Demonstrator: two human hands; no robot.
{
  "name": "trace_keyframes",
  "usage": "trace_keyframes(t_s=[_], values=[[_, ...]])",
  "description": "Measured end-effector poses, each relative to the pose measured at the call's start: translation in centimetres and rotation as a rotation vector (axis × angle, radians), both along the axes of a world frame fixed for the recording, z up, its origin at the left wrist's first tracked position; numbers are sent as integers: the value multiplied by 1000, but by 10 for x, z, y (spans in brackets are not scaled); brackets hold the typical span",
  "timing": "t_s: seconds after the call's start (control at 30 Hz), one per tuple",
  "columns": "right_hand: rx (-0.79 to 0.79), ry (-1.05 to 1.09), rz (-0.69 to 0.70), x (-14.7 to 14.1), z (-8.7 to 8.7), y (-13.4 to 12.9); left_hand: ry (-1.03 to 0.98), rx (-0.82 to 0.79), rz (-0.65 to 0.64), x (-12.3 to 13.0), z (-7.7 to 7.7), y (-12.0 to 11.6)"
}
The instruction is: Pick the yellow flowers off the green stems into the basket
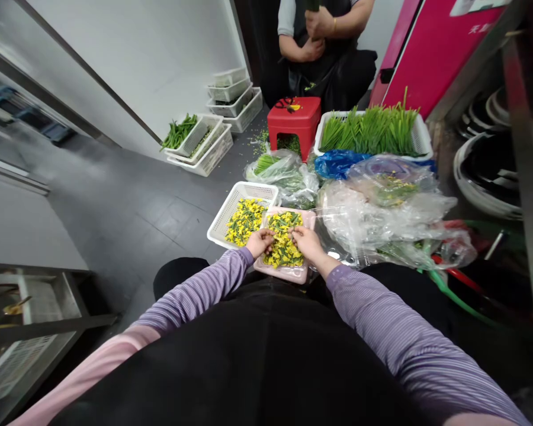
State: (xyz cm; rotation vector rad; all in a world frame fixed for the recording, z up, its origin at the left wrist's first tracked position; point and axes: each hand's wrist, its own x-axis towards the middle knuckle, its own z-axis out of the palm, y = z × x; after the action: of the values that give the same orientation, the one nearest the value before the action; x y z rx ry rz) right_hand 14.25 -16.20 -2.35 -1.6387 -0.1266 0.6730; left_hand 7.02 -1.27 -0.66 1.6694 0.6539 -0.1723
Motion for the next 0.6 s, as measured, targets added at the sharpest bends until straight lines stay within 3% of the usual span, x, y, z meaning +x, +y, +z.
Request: trace_keyframes(t_s=[0.2,0.47,0.6], values=[[-82,-260,261,1,3,-8,-28,37,-67,2,17,-2],[-3,-355,233,-2,21,-13,21,19,-143,-3,41,-9],[4,-362,299,-3,26,-12,-36,131,-289,-4,51,-10]])
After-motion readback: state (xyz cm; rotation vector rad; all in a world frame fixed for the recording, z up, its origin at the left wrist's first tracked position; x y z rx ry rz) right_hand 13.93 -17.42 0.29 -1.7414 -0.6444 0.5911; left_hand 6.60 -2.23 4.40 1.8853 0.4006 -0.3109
